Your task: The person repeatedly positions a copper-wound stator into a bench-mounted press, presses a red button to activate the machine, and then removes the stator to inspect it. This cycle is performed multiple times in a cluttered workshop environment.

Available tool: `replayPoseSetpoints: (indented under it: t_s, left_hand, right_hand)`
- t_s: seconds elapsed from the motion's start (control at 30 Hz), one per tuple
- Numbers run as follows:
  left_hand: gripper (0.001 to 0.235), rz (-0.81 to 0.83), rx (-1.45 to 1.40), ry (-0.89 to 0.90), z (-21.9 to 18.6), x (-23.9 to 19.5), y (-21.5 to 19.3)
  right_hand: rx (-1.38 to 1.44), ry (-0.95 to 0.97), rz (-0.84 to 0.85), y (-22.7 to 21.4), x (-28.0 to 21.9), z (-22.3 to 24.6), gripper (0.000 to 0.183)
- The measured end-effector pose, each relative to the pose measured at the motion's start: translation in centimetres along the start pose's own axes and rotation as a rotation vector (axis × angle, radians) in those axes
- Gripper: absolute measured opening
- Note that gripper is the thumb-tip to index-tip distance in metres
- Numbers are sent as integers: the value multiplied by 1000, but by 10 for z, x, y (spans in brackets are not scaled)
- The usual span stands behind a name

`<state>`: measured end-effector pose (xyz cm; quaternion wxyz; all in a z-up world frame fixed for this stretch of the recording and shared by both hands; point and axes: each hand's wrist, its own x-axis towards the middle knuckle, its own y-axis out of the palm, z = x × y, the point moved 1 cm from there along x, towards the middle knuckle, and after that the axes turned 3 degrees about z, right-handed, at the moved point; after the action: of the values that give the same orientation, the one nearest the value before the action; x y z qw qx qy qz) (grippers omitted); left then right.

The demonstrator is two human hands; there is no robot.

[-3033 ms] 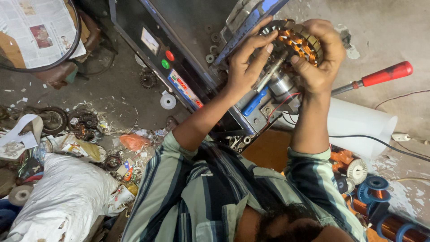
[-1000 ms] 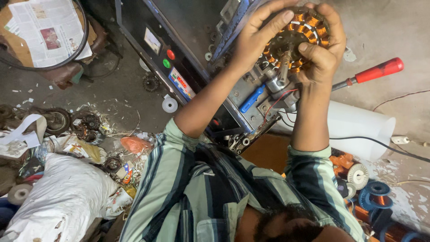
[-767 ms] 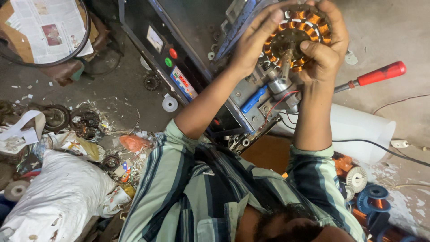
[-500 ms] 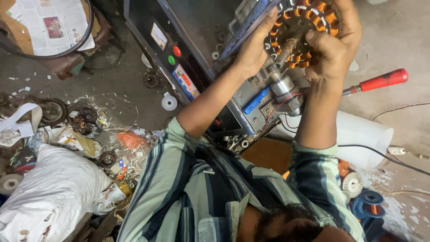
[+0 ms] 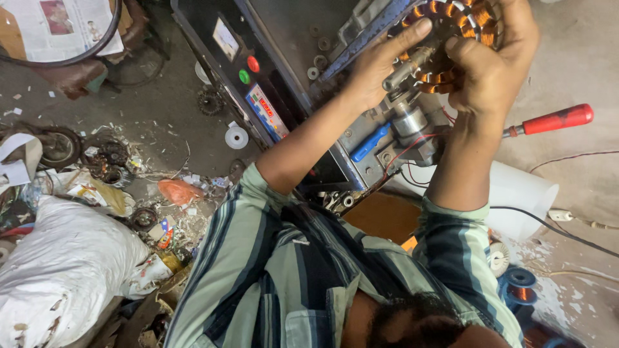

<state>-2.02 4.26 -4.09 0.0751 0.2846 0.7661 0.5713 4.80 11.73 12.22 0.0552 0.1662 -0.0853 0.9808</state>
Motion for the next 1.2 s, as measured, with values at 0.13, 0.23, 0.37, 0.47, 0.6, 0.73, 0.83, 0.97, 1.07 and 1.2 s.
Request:
replayPoseSetpoints:
  t_s: [0.13,0.23,0.37,0.47,0.6,0.73,0.83,0.97,1.07,1.2]
  left_hand:
    - [42,75,-105,-32,2,3,-4]
    - [46,79,-102,-64,8,8,-10]
    - [45,67,-121,-48,22,13,-20]
    - [42,41,-109,-44,31,18,-28]
    - [48,89,-62,-22,47,20,-42]
    - [45,118,-61,45,56,21,-57]
    - [50,103,-33,3,51,16,-50]
    - [60,84,214,-26,0,-35,-21]
    - [54,35,744,-172,-57,-111,-20]
    - [36,-566,1270,201,-127,-167,-80]
  right_hand:
    - [-54,-4,25,2,3,0,35]
    - [-81,24,43,-2,6,-2,27]
    - [-96,42,22,-12,9,-10,21]
    - [-94,60,5,-20,10,-15,21]
    - [-120,43,20,-35,11,-24,16]
    - [-83,-28,54,-41,9,-37,21]
    - [-111,8,-63,-45,5,-44,19]
    - [-169,34,-97,-51,-1,-48,15]
    - [-185,32,-64,-59,1,-55,14]
    - [-306,47,36,-69,-3,-63,13]
